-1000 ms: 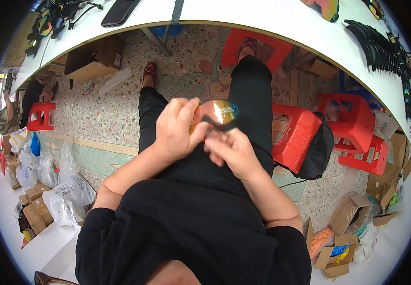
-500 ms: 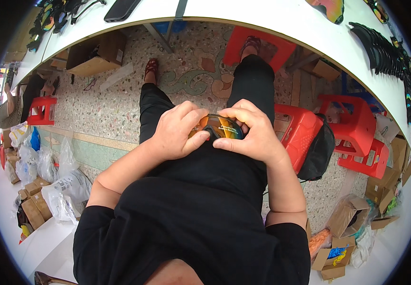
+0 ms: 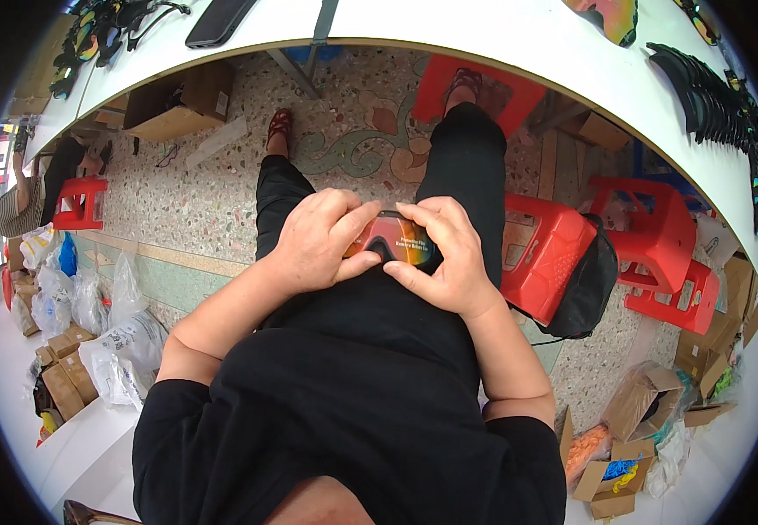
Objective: Assembling lenses and straps for ski or safety goggles in a manufacturing environment.
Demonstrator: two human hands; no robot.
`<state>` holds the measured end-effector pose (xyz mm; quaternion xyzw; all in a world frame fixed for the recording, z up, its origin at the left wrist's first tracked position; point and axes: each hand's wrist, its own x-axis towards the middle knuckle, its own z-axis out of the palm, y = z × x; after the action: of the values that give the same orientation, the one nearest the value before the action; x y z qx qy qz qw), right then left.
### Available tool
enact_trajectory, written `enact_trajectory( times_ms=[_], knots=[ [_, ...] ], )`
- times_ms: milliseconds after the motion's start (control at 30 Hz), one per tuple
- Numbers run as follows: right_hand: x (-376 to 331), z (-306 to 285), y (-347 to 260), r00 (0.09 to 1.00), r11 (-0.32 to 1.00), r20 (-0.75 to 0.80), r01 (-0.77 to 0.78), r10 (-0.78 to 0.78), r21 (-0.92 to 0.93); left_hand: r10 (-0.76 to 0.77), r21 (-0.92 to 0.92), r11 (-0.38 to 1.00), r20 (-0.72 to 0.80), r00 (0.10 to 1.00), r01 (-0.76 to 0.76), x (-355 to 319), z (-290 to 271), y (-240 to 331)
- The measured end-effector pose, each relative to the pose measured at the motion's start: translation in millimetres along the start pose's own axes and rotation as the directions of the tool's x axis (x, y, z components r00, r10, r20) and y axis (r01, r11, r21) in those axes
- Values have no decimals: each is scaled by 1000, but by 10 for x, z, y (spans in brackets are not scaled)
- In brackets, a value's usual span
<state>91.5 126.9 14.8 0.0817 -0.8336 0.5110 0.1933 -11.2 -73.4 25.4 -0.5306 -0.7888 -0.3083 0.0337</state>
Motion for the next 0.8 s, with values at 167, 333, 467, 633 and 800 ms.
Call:
enact_trajectory(
  times_ms=[167, 333, 467, 633, 800],
  knots=[
    [21, 81, -41, 997, 977, -48, 53, -64, -204, -28, -110, 994, -76, 997, 20, 62, 125, -23],
    [22, 195, -52, 987, 964, -132, 52, -89, -261, -166, -164, 978, -242, 956, 129, 52, 278, 43],
    [-40, 230, -68, 989, 965, -142, 0, -38, -262, -360, -338, 901, -234, 903, 272, 36, 350, 92],
    [-87, 283, -67, 965, 986, -238, -136, 111, -92, -773, -828, 337, 29, 634, 449, 1, 329, -100],
    [-111, 316, 13, 873, 959, -400, -269, 280, 84, -873, -982, 94, -2, 488, 165, -240, 340, -312]
  ],
)
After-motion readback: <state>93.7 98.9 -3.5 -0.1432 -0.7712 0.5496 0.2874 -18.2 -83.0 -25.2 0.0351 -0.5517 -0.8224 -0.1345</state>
